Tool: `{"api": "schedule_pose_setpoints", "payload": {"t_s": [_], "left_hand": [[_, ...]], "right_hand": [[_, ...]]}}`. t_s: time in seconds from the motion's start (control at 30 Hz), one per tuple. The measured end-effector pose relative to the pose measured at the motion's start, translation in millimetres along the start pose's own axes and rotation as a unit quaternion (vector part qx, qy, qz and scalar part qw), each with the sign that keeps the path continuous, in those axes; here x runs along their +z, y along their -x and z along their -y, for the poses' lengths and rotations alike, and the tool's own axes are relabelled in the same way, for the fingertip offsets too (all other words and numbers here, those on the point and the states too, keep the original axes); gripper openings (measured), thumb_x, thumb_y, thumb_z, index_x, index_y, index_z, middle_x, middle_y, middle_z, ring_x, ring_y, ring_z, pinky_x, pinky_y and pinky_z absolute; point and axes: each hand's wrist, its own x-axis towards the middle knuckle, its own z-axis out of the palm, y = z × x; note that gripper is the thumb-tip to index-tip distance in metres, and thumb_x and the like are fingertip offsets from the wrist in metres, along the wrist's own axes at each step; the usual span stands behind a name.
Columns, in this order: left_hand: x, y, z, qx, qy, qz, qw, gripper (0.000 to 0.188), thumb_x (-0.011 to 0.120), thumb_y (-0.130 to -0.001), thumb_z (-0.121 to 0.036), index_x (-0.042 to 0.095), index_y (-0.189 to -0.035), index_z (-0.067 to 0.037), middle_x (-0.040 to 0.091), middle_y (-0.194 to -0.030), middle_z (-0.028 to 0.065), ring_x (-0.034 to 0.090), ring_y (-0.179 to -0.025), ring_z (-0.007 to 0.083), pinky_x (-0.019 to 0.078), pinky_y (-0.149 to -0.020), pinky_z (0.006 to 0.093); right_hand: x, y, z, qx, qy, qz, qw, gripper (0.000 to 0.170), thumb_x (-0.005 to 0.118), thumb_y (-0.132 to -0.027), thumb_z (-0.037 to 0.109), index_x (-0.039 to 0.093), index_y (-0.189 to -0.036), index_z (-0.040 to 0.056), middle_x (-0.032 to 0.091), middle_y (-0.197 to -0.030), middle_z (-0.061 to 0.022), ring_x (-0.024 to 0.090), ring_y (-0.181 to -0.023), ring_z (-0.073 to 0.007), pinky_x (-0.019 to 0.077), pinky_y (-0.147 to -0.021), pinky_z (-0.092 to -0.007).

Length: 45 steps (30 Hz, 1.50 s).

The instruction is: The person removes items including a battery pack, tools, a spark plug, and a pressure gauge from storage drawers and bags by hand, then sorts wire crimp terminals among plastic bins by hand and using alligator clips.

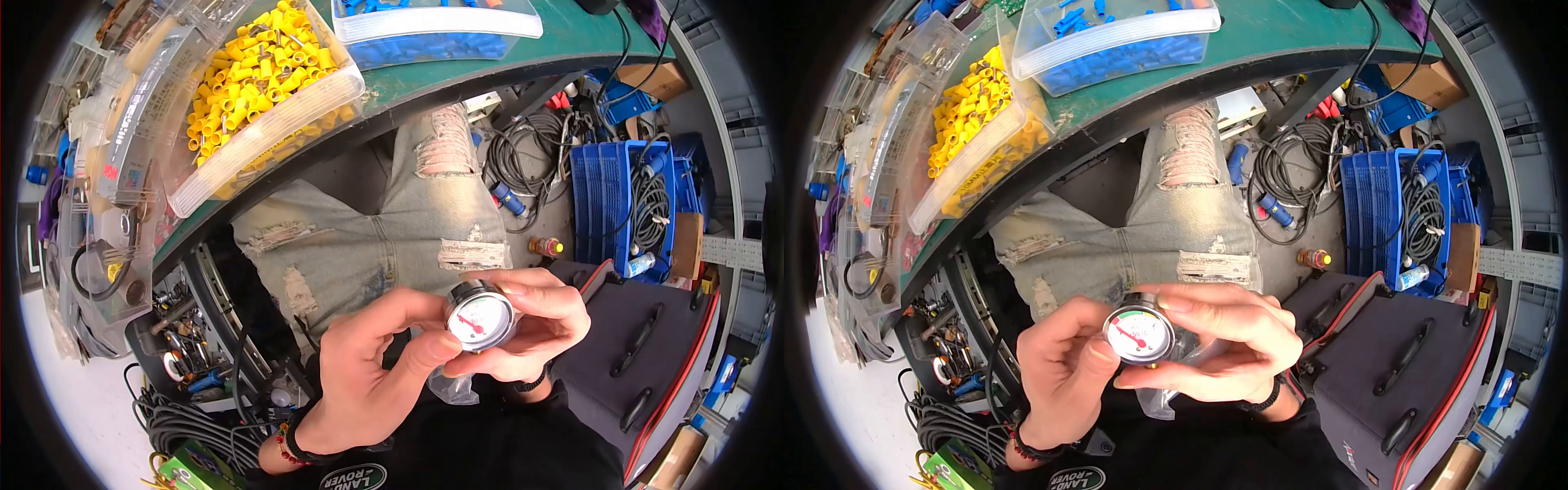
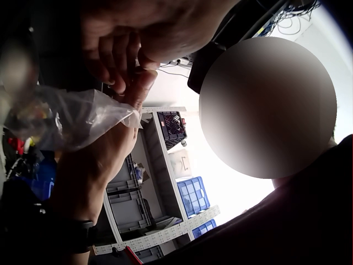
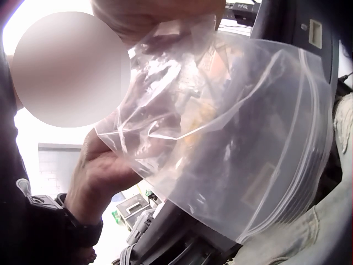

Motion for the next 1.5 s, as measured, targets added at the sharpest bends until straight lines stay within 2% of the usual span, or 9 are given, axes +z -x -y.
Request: {"api": "schedule_pose_setpoints", "payload": {"t_s": [0.93,1.07,1.1,1.2,1.3,1.33,1.4,1.43,1.5], "left_hand": [[3,3,-4,0.024,-0.023,0.001,0.999,0.021,0.064,-0.091,-0.007,0.062,-0.106,0.008,0.067,-0.090,0.0117,0.064,-0.082,0.0135,0.0494,-0.077,0.0255],[4,-1,3,0.038,0.039,-0.005,0.999,0.024,0.061,-0.093,-0.005,0.057,-0.110,0.010,0.066,-0.095,0.0126,0.063,-0.084,0.0137,0.0492,-0.078,0.0261],[4,-1,4,0.032,0.080,-0.013,0.996,0.025,0.059,-0.093,-0.004,0.054,-0.113,0.011,0.065,-0.097,0.0129,0.062,-0.084,0.0138,0.0494,-0.077,0.0263],[4,-3,5,0.034,0.126,-0.024,0.991,0.026,0.054,-0.095,-0.005,0.050,-0.115,0.011,0.064,-0.098,0.0144,0.061,-0.082,0.0141,0.0498,-0.077,0.0276],[3,-4,6,0.050,0.140,-0.031,0.988,0.025,0.049,-0.098,-0.008,0.047,-0.115,0.010,0.064,-0.097,0.0165,0.061,-0.080,0.0145,0.0505,-0.076,0.0297],[2,-4,7,0.047,0.131,-0.031,0.990,0.026,0.047,-0.099,-0.012,0.046,-0.114,0.009,0.064,-0.097,0.0179,0.061,-0.078,0.0156,0.0505,-0.074,0.0304],[2,-4,10,0.043,0.123,-0.028,0.991,0.027,0.045,-0.101,-0.016,0.045,-0.114,0.008,0.064,-0.096,0.0193,0.062,-0.077,0.0166,0.0505,-0.072,0.0311],[3,-5,11,0.050,0.144,-0.042,0.987,0.029,0.043,-0.101,-0.019,0.044,-0.113,0.007,0.064,-0.095,0.0201,0.061,-0.075,0.0176,0.0500,-0.070,0.0309],[2,-5,11,0.042,0.147,-0.065,0.986,0.034,0.041,-0.102,-0.026,0.044,-0.114,0.006,0.065,-0.092,0.0204,0.060,-0.068,0.0188,0.0474,-0.063,0.0299]], "right_hand": [[-5,-6,4,-0.022,0.039,0.030,0.999,0.061,0.092,-0.060,0.016,0.063,-0.110,-0.0043,0.070,-0.094,-0.0223,0.072,-0.084,-0.0301,0.0592,-0.072,-0.0355],[-12,-1,2,0.027,0.053,0.057,0.997,0.060,0.090,-0.062,0.010,0.062,-0.112,-0.0058,0.071,-0.096,-0.0203,0.062,-0.061,-0.0117,0.0468,-0.051,-0.0200],[-8,6,6,0.126,0.023,-0.014,0.992,0.059,0.087,-0.066,0.008,0.058,-0.115,-0.0063,0.071,-0.099,-0.0181,0.047,-0.051,-0.0036,0.0347,-0.046,-0.0173],[-11,-2,1,0.243,-0.096,-0.210,0.942,0.032,0.064,-0.092,0.013,0.050,-0.117,0.0009,0.064,-0.084,-0.0037,0.041,-0.054,0.0001,0.0336,-0.049,-0.0177],[-33,-1,-7,0.299,-0.451,-0.276,0.794,0.019,0.040,-0.104,0.020,0.046,-0.117,0.0073,0.049,-0.090,0.0004,0.040,-0.056,-0.0113,0.0359,-0.051,-0.0210],[-33,-3,-8,0.297,-0.449,-0.277,0.796,0.019,0.040,-0.104,0.020,0.046,-0.117,0.0073,0.049,-0.090,0.0004,0.040,-0.056,-0.0113,0.0359,-0.051,-0.0210],[-32,-5,-11,0.356,-0.486,-0.392,0.695,0.019,0.041,-0.104,0.021,0.048,-0.115,0.0079,0.052,-0.089,-0.0012,0.046,-0.061,-0.0133,0.0437,-0.057,-0.0229],[-34,0,-16,0.341,-0.518,-0.331,0.711,0.020,0.041,-0.104,0.020,0.052,-0.114,0.0073,0.057,-0.092,-0.0023,0.055,-0.068,-0.0148,0.0512,-0.067,-0.0262],[-33,4,-16,0.347,-0.528,-0.351,0.691,0.019,0.043,-0.102,0.017,0.052,-0.111,0.0026,0.053,-0.090,-0.0049,0.053,-0.073,-0.0158,0.0506,-0.068,-0.0269]]}}
